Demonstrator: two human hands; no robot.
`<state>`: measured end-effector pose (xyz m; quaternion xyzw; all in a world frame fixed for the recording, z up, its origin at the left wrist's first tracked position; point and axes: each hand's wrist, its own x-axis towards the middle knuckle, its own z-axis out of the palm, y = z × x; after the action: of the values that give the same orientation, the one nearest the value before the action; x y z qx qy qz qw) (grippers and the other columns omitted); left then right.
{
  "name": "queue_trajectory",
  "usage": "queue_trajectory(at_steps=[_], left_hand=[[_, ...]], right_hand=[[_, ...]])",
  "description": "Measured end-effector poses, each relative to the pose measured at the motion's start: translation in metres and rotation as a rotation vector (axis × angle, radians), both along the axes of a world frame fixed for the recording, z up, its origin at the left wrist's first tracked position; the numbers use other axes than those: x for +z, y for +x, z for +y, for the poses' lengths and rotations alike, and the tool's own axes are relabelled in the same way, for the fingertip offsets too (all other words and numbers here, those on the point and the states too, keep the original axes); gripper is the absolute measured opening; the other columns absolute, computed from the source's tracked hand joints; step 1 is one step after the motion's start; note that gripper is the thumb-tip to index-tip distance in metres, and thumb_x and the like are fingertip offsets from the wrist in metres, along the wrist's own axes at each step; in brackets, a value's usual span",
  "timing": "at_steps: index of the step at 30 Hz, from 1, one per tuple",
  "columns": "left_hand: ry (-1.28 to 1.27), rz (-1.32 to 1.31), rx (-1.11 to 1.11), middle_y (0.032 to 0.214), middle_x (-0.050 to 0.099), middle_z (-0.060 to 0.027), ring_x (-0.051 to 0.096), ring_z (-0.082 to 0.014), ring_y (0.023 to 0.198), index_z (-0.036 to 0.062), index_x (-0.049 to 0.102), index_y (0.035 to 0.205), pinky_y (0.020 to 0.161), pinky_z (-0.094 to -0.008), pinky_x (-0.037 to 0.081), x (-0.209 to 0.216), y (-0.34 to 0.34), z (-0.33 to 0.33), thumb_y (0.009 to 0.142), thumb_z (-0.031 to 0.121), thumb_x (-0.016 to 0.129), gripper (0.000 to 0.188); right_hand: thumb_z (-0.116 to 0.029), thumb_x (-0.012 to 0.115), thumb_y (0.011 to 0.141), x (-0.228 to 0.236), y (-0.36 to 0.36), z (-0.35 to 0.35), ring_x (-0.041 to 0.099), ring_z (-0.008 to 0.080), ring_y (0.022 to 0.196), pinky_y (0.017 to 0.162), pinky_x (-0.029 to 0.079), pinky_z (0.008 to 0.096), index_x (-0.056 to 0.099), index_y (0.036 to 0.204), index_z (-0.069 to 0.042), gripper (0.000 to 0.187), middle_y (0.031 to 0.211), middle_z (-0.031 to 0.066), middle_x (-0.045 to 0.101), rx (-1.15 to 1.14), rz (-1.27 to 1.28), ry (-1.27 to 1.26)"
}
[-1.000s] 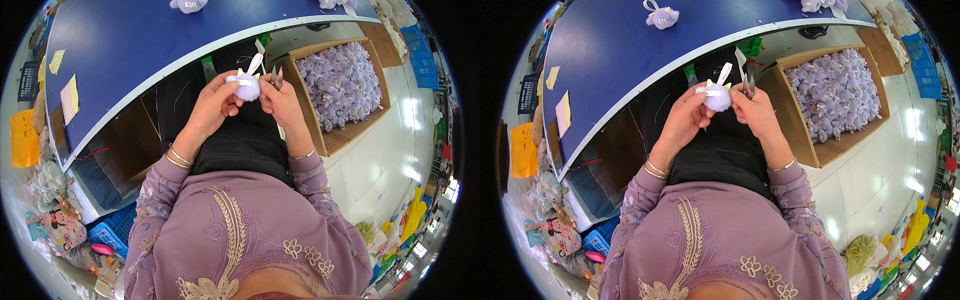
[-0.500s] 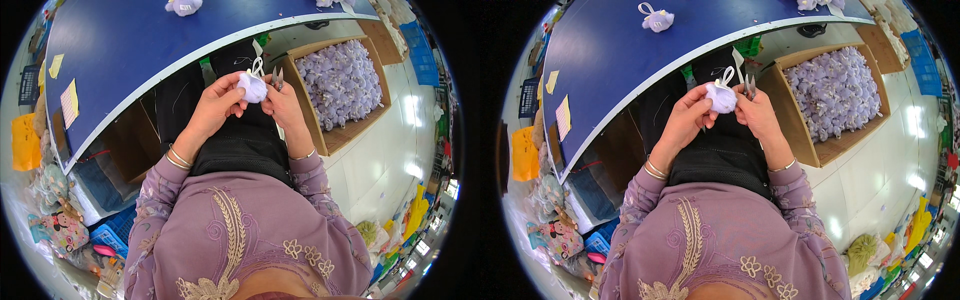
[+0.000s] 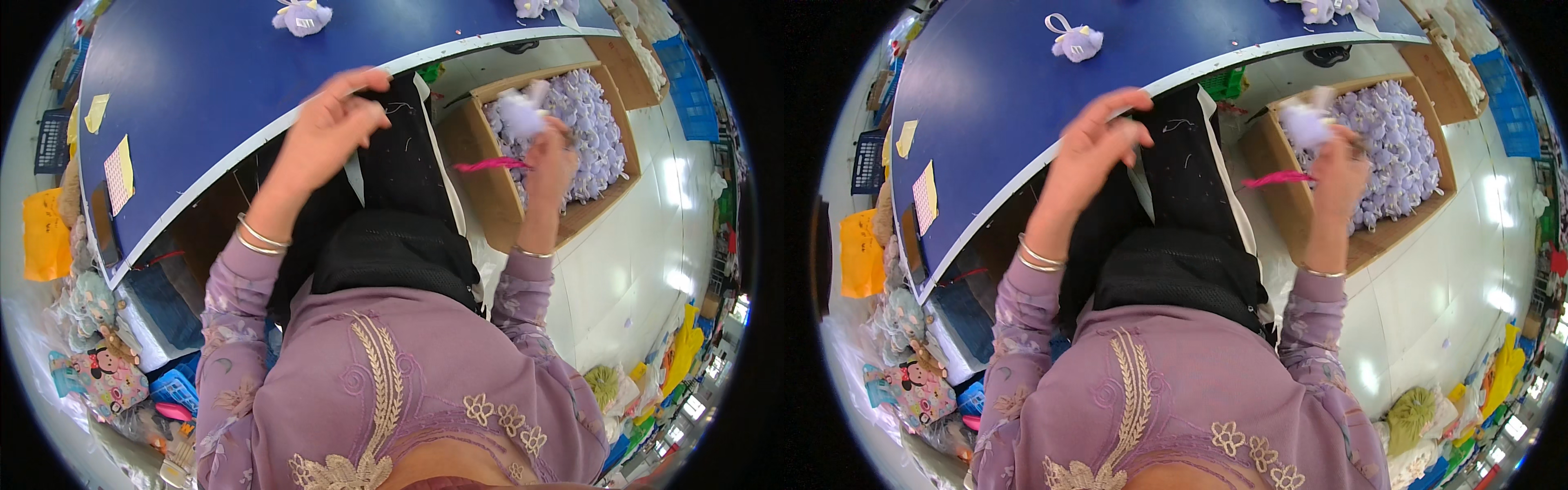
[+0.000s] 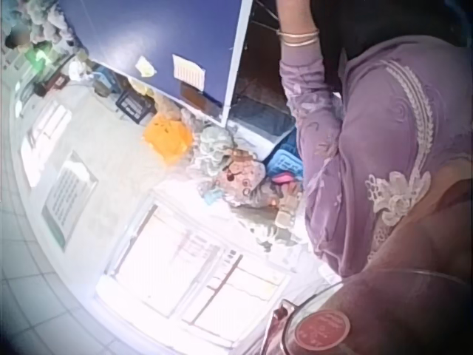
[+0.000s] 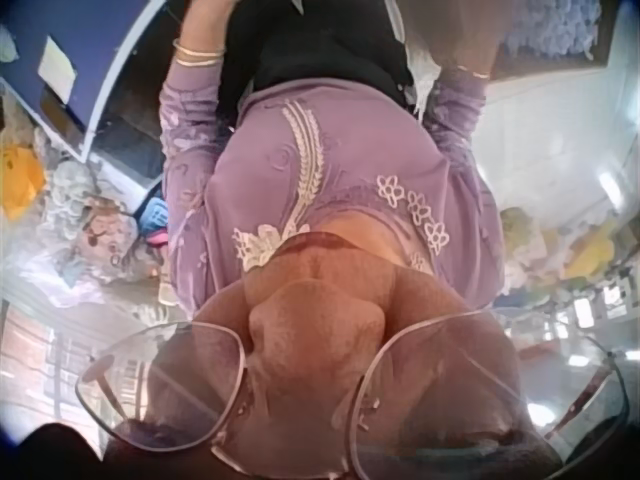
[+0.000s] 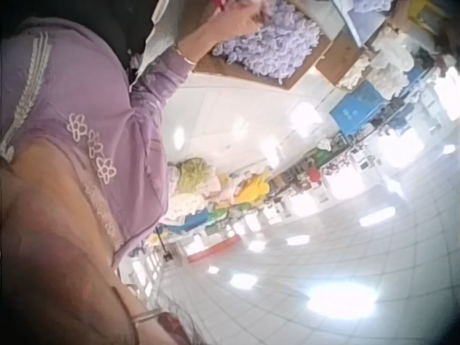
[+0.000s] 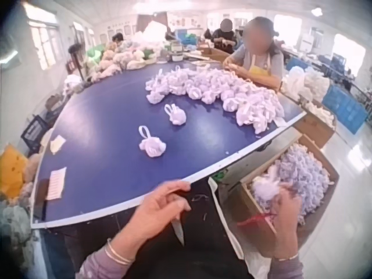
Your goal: The person trims excess threads and fabric from small purple fabric flowers using scissors. They handle each flower individually, rotate it, and cut stray threads before placing the finished items on the table.
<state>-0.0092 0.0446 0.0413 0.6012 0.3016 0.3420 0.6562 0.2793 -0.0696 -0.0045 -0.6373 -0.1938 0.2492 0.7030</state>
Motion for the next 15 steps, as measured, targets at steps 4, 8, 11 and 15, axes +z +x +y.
queue_trajectory(at_steps=[4, 8, 11, 15], left_hand=[[0.419, 0.178, 0.328, 0.11, 0.064, -0.0072, 0.061, -0.0119, 0.092, 0.0038, 0.06, 0.123, 0.075, -0.0248, 0.049, 0.031, -0.014, 0.061, 0.09, 0.015, 0.061, 0.035], [0.896, 0.574, 0.577, 0.108, 0.066, -0.0115, 0.064, -0.0217, 0.097, 0.0047, 0.058, 0.126, 0.087, -0.0329, 0.05, 0.019, -0.02, 0.134, 0.084, 0.034, 0.068, 0.052], [0.714, 0.636, 0.404, 0.107, 0.066, -0.0132, 0.065, -0.0256, 0.096, 0.0062, 0.058, 0.126, 0.09, -0.0362, 0.049, -0.005, -0.022, 0.165, 0.083, 0.04, 0.068, 0.056], [0.62, 0.711, 0.265, 0.106, 0.065, -0.0102, 0.064, -0.0217, 0.096, 0.0075, 0.057, 0.127, 0.09, -0.0331, 0.049, 0.006, -0.01, 0.123, 0.084, 0.029, 0.067, 0.05]], right_hand=[[-0.01, 0.059, 0.087, 0.02, 0.033, -0.015, 0.033, 0.0051, 0.046, 0.044, 0.029, 0.0207, 0.062, 0.105, 0.001, 0.022, 0.069, 0.0004, 0.051, -0.088, 0.092, 0.165], [-0.011, 0.058, 0.091, 0.016, -0.002, -0.003, 0.035, 0.004, 0.048, 0.044, 0.031, 0.0207, 0.062, 0.104, 0.001, 0.018, 0.073, 0.0002, 0.054, 0.086, 0.119, 0.078], [-0.015, 0.057, 0.095, 0.005, -0.034, 0.007, 0.037, 0.0027, 0.049, 0.044, 0.031, 0.0201, 0.063, 0.102, -0.002, 0.016, 0.073, 0.0001, 0.055, 0.276, 0.145, -0.002], [-0.012, 0.058, 0.095, 0.005, -0.06, 0.016, 0.039, 0.0014, 0.051, 0.045, 0.029, 0.0177, 0.063, 0.102, -0.001, 0.014, 0.07, 0.0002, 0.055, 0.483, 0.133, -0.064]])
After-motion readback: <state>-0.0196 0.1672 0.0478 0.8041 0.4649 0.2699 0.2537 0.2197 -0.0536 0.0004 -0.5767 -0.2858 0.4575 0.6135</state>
